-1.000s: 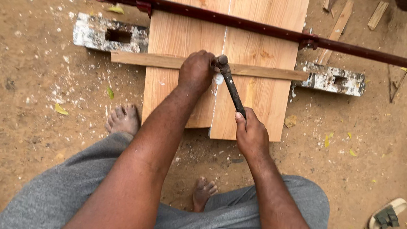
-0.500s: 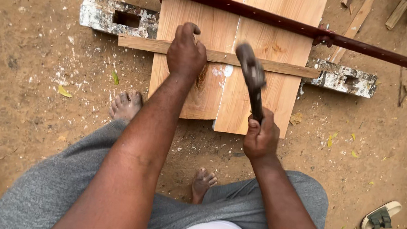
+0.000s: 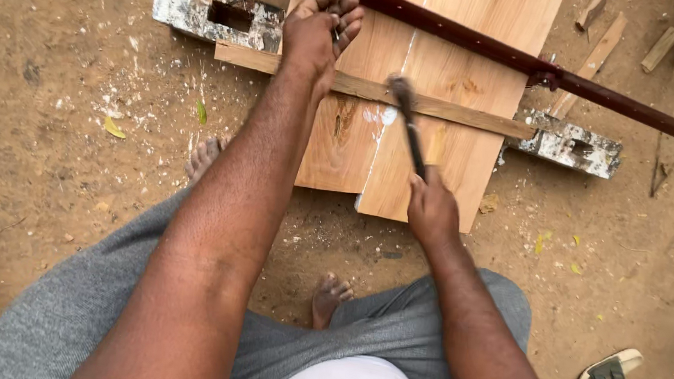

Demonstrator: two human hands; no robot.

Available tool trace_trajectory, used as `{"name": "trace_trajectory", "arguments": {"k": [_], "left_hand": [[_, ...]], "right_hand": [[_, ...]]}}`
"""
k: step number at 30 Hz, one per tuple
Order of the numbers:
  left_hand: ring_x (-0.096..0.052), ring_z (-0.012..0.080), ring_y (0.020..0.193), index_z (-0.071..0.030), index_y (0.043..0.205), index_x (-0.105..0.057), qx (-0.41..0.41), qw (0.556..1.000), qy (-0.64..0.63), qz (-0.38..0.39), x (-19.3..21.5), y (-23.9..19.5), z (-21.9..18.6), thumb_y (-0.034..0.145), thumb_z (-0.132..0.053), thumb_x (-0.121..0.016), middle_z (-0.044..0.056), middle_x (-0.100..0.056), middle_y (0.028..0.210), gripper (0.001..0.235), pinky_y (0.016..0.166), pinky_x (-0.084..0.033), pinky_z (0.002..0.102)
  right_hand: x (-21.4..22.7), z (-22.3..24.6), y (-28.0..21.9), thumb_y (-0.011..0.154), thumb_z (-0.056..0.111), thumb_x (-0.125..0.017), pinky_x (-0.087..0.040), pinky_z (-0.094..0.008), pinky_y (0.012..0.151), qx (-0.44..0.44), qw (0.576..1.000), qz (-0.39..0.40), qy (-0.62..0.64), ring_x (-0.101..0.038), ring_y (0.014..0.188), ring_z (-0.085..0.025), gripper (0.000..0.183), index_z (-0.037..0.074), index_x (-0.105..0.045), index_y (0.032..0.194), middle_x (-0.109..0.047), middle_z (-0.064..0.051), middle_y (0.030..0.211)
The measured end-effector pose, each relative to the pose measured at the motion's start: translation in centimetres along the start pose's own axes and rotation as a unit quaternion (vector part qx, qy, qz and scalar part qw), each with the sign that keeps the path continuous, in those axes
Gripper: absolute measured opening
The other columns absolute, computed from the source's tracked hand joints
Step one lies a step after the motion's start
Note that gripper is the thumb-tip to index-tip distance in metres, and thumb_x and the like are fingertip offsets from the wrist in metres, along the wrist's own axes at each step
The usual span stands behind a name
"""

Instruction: The person hammers nails into wooden planks that are clamped together. They position nails and strike them with a hammer to secure the pieces.

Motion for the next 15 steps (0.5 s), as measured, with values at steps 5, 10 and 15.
{"name": "trace_trajectory", "arguments": {"k": [5, 10, 15], "left_hand": [[-0.073, 0.0156, 0.088, -0.003, 0.137, -0.052, -0.005, 0.991, 0.116, 0.061, -0.6, 0.2, -0.2, 0.101, 0.0, -0.045, 0.011, -0.076, 0.11, 0.036, 0.076, -0.066, 0.026], [-0.064, 0.0129, 0.087, -0.009, 0.134, -0.068, -0.058, 0.968, 0.232, 0.076, 0.4, 1.3, -0.1, 0.11, -0.013, -0.051, 0.01, -0.072, 0.104, 0.029, 0.081, -0.062, 0.026], [-0.058, 0.0102, 0.084, -0.017, 0.128, -0.072, -0.113, 0.938, 0.323, 0.06, 0.2, -1.0, -1.7, 0.096, -0.015, -0.066, -0.001, -0.073, 0.116, 0.033, 0.077, -0.054, 0.026]], "right_hand": [[4.4, -2.6, 0.9, 0.107, 0.046, -0.047, -0.043, -0.024, 0.051, -0.225, 0.973, 0.018, 0.05, -0.05, 0.065, -0.009, 0.035, 0.013, -0.059, 0.11, -0.054, 0.002, 0.079], [8.0, 2.2, 0.5, 0.11, 0.048, -0.053, -0.043, -0.022, 0.05, 0.12, 0.933, -0.185, 0.286, -0.05, 0.063, -0.003, 0.035, 0.014, -0.054, 0.114, -0.053, 0.002, 0.083], [-2.5, -5.2, 0.1, 0.112, 0.043, -0.049, -0.051, -0.045, 0.074, -0.14, 0.982, 0.105, -0.067, -0.062, 0.082, -0.032, 0.041, 0.004, -0.058, 0.115, -0.064, -0.015, 0.087]]}}
Point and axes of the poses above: each hand's wrist, its own y-axis towards the middle knuckle, its own x-axis out of the back of the hand, z = x × y, the point moved 9 cm from there along y, towards the middle knuckle
